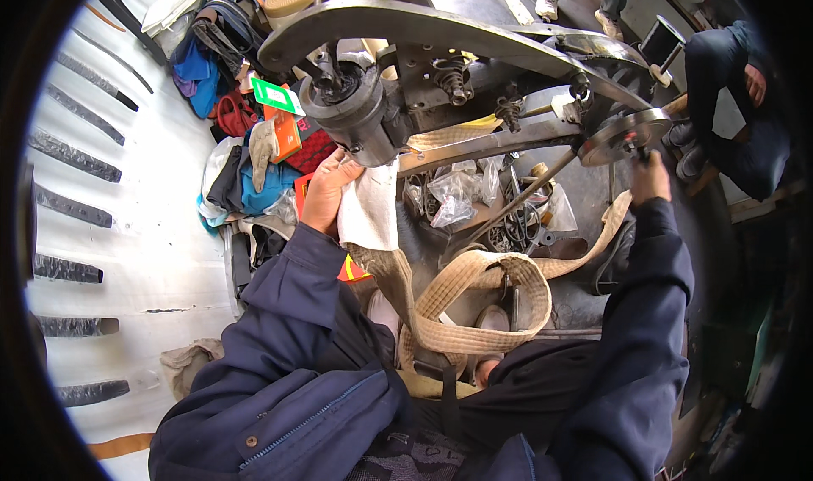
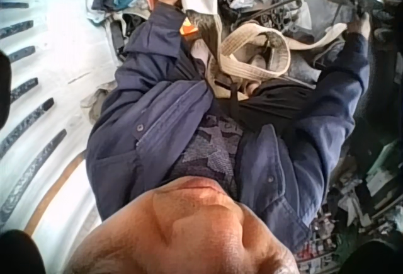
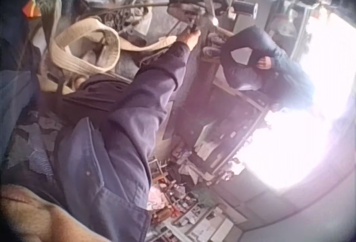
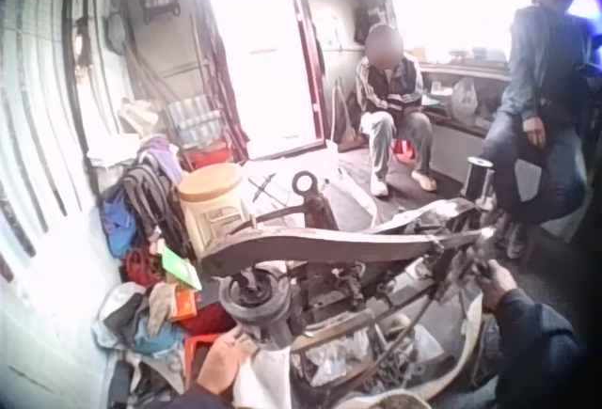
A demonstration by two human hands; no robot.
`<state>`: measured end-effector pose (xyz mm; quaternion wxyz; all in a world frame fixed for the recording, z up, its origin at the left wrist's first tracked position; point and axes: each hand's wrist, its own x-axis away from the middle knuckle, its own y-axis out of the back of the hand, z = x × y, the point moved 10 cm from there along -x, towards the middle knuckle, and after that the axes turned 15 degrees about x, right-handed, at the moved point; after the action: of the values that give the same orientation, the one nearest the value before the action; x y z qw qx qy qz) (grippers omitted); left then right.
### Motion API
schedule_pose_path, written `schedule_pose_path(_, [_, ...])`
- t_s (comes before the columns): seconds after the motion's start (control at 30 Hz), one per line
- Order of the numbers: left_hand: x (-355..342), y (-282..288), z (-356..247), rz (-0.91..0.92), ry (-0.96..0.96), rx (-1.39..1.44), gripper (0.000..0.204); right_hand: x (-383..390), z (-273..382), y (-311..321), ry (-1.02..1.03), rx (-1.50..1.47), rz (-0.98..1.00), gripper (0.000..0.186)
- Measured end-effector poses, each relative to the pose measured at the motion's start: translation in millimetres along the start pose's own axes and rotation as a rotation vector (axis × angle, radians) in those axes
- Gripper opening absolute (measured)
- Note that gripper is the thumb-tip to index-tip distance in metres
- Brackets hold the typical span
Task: The person aligns a beige woven strap with a white fabric piece and sews them together using a sewing machine. They repeatedly adjust the strap and fabric under the needle, feed the material through, and rotate the handwheel to stitch the seam.
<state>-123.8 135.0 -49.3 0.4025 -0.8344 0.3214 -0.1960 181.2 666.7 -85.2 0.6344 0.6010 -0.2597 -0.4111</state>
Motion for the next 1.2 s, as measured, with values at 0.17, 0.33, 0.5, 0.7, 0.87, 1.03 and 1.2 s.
schedule_pose_path(0.17, [-1, 2, 0, 0.003, -0.003, -0.005, 0.034, 89, 101, -30, -0.03, -0.56, 0.613, 0.025])
schedule_pose_path(0.33, [-1, 6, 2, -0.023, 0.005, 0.0, 0.033, 87, 152, 92, 0.222, -0.556, 0.174, 0.016])
schedule_pose_path(0.5, [-2, 3, 0, 0.005, 0.005, 0.002, 0.034, 31, 82, 142, 0.101, -0.13, -0.236, 0.024])
schedule_pose_path(0.7, [-4, 0, -2, 0.027, -0.01, -0.011, 0.036, -4, 24, 96, 0.013, -0.148, -0.219, 0.017])
schedule_pose_path(0.87, [-4, 3, -1, 0.019, -0.008, -0.01, 0.035, -11, 11, 92, 0.073, -0.123, -0.262, 0.018])
schedule_pose_path(1.03, [-4, 3, 0, 0.005, 0.0, -0.016, 0.034, -26, -19, 42, 0.03, -0.19, -0.23, 0.011])
schedule_pose_path(1.2, [-4, 2, -1, 0.014, -0.018, -0.008, 0.033, 25, 27, -20, -0.042, -0.295, 0.187, 0.014])
